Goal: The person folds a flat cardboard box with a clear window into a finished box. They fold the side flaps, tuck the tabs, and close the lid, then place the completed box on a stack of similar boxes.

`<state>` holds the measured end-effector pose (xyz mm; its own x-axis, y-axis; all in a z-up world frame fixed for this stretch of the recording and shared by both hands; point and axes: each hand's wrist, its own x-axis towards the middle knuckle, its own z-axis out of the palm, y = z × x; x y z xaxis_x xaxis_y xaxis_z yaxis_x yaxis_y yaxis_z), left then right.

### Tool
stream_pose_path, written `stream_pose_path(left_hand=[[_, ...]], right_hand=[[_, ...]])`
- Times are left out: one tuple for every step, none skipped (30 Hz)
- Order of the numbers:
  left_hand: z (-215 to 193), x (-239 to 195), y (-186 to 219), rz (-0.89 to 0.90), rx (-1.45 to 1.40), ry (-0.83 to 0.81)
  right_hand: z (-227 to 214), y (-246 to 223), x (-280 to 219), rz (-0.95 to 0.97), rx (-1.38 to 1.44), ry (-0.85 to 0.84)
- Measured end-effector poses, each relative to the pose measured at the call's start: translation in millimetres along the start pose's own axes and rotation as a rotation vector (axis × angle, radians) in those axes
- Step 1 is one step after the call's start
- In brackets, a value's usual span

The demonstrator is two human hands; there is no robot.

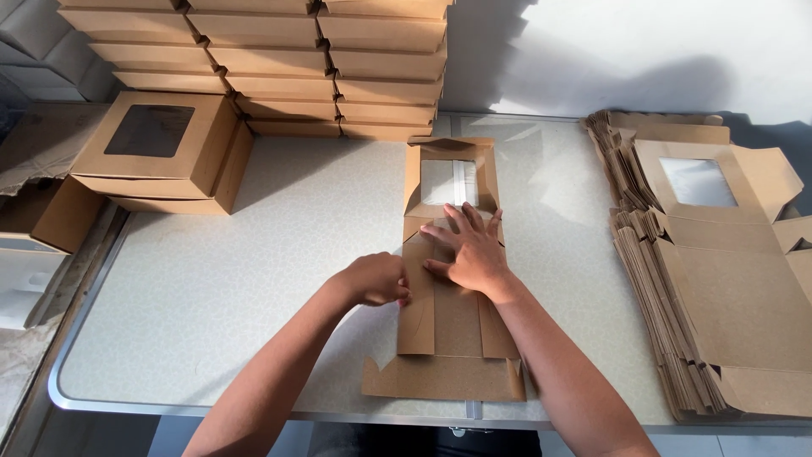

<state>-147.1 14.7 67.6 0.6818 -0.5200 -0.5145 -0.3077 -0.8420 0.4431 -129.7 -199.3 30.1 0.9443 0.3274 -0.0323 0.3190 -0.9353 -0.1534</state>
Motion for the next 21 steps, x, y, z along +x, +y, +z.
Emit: stream_pose_path(left_hand=[[3.1,-3.4,0.2,-0.001,0.000,-0.001],[6.2,-6.6,0.5,-0.005,-0.007,-0.012],[9.1,-10.0,0.3,-0.008,-0.013,-0.025],[11.0,-14.6,2.6,-0.009,-0.012,-0.028],[13.0,-19.1,4.9,-0.010,-0.017,-0.046],[15.0,-23.7,7.2,-0.012,-0.023,-0.064],[17.9,-27.9,8.6,-0.014,-0.024,-0.065],[20.8,-32.2,10.0,-0.011,-0.017,-0.085],[23.3,-36.2,11.4,-0.008,-0.009,-0.103],[25.5,-40.2,13.7,-0.009,-0.010,-0.103],[27.3,-44.0,16.2,0.009,0.003,-0.097],[29.1,-47.8,18.8,0.026,0.016,-0.091],[30.9,-52.2,20.9,0.026,0.016,-0.091],[32.5,-56.5,23.0,0.034,0.029,-0.096],[34.6,-61.3,25.3,0.041,0.040,-0.103],[36.6,-63.7,25.3,0.041,0.037,-0.105],[38.5,-66.2,25.2,0.043,0.056,-0.084],[40.6,-69.0,25.1,0.045,0.075,-0.064],[39.4,-72.9,25.4,0.043,0.074,-0.063],[38.3,-77.0,25.7,0.037,0.026,-0.073],[37.2,-80.6,26.3,0.032,-0.023,-0.083]], right_hand=[[-1.5,-0.5,-0.1,-0.001,0.001,-0.001],[-3.1,-0.8,0.0,-0.003,-0.004,-0.011],[-4.3,-1.6,-0.2,-0.002,-0.007,-0.022],[-3.3,-1.2,0.1,-0.001,-0.005,-0.023],[-2.6,-0.5,0.8,0.002,0.009,-0.019],[-1.7,0.0,1.5,0.004,0.022,-0.014],[-1.8,-0.2,1.4,0.003,0.023,-0.017],[-1.9,-0.6,1.4,0.009,0.011,-0.026],[-2.2,-0.7,1.7,0.014,-0.002,-0.033],[-0.4,0.4,2.5,0.013,-0.002,-0.034],[1.2,1.6,3.3,0.013,0.012,-0.032],[2.8,2.9,4.0,0.013,0.026,-0.031],[2.9,2.8,4.3,0.012,0.026,-0.031],[3.0,2.7,4.7,0.020,0.013,-0.037],[3.3,2.4,4.5,0.028,0.000,-0.046],[3.6,2.5,4.9,0.028,0.000,-0.048],[3.8,2.5,5.8,0.035,-0.004,-0.057],[3.9,2.4,6.5,0.042,-0.008,-0.065],[5.7,2.4,6.5,0.040,-0.009,-0.065],[7.5,2.3,6.4,0.037,-0.028,-0.054],[8.9,2.9,6.2,0.036,-0.049,-0.042]])
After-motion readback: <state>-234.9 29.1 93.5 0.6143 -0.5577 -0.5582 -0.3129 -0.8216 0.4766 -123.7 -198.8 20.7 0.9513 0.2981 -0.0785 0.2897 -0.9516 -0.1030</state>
